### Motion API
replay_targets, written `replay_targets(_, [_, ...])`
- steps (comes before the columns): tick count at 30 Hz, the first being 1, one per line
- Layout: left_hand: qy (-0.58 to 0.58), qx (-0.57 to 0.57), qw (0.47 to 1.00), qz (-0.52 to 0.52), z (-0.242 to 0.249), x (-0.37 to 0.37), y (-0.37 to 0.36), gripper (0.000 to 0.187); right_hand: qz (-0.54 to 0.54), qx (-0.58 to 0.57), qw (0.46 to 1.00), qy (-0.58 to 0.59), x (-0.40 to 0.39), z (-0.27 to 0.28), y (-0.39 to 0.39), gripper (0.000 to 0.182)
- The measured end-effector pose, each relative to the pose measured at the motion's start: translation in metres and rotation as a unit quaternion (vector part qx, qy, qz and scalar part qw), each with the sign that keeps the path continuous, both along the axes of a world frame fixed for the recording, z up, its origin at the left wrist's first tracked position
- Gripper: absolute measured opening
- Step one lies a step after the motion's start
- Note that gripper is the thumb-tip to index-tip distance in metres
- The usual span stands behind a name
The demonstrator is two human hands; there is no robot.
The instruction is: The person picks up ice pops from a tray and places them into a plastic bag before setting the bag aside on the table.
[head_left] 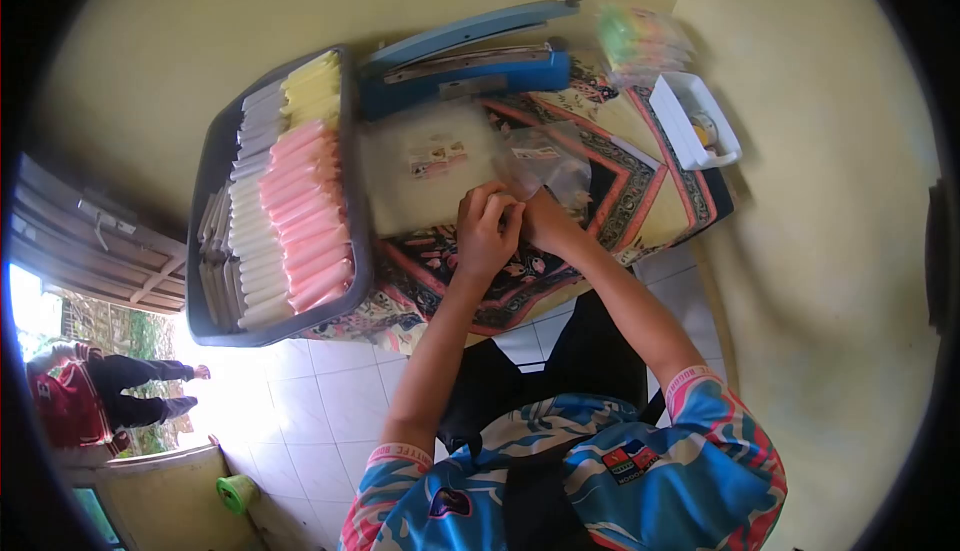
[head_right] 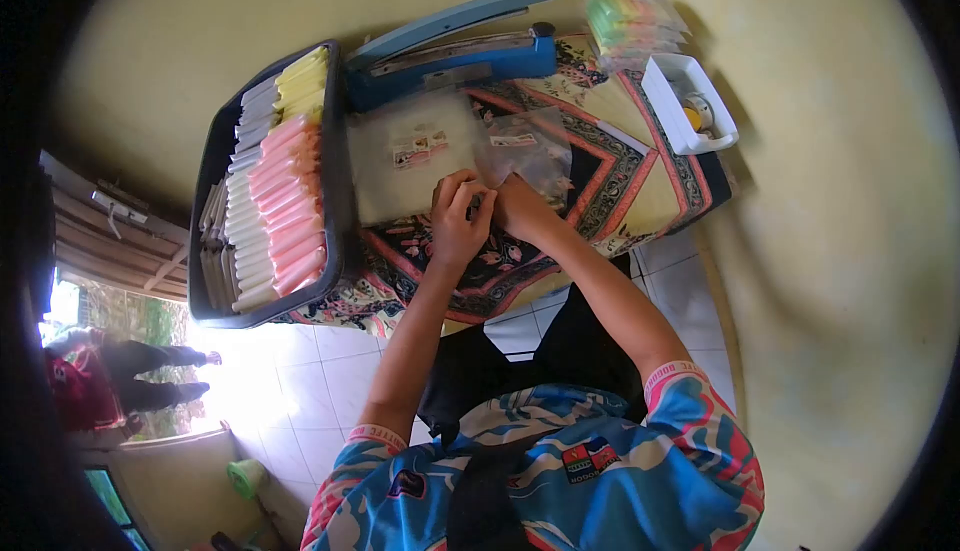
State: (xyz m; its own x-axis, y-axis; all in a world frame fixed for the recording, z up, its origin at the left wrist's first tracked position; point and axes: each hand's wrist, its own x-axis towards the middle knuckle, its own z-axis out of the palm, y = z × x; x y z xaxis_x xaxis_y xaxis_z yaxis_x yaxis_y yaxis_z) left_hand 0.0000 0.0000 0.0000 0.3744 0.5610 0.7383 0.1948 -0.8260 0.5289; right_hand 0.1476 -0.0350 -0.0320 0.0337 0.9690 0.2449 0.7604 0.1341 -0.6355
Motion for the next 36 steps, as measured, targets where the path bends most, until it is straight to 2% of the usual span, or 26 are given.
replay_targets(2, [-0.003, 0.011, 1.000, 0.001, 0.002, 0.002, -0.001, 0.013, -0.003, 0.013, 0.998, 0.066, 0.000, 0.011, -0.007, 0.035])
replay_targets(5, [0.003, -0.004, 1.000, 0.008, -0.001, 0.001, 0.002, 0.014, -0.078, 0.010, 0.996, -0.033, -0.003, 0.009, -0.013, 0.032])
replay_targets(8, [0.005, -0.017, 1.000, -0.003, 0.002, 0.000, -0.001, 0.015, -0.087, 0.037, 0.995, -0.043, -0.001, 0.002, -0.008, 0.040])
replay_targets(11, [0.004, -0.015, 0.999, -0.030, 0.000, 0.002, 0.001, 0.016, -0.135, 0.009, 0.991, 0.014, 0.003, 0.003, -0.001, 0.040])
replay_targets(14, [0.021, -0.005, 0.998, -0.057, -0.004, 0.001, 0.001, 0.016, -0.191, 0.200, 0.961, -0.012, 0.003, 0.013, -0.009, 0.037])
replay_targets(17, [0.044, 0.014, 0.996, -0.073, 0.001, 0.001, -0.001, 0.016, -0.222, 0.209, 0.952, 0.002, 0.014, 0.022, -0.021, 0.037])
replay_targets(18, [0.043, 0.022, 0.996, -0.075, 0.003, 0.001, -0.002, 0.016, -0.247, 0.171, 0.953, 0.041, 0.014, 0.021, -0.027, 0.034])
replay_targets(21, [0.044, 0.032, 0.995, -0.079, 0.003, 0.002, -0.005, 0.016, -0.205, 0.224, 0.953, 0.017, 0.012, 0.008, -0.030, 0.027])
replay_targets(24, [0.045, 0.024, 0.995, -0.080, -0.001, 0.004, -0.004, 0.015, -0.192, 0.120, 0.973, -0.034, -0.001, 0.025, -0.037, 0.039])
replay_targets(27, [0.043, 0.017, 0.996, -0.070, 0.000, 0.003, -0.003, 0.013, -0.150, 0.146, 0.978, 0.019, -0.004, 0.017, -0.022, 0.045])
replay_targets(36, [0.046, -0.004, 0.999, -0.007, -0.003, 0.004, -0.003, 0.011, -0.149, 0.076, 0.986, 0.005, -0.001, 0.006, -0.008, 0.057])
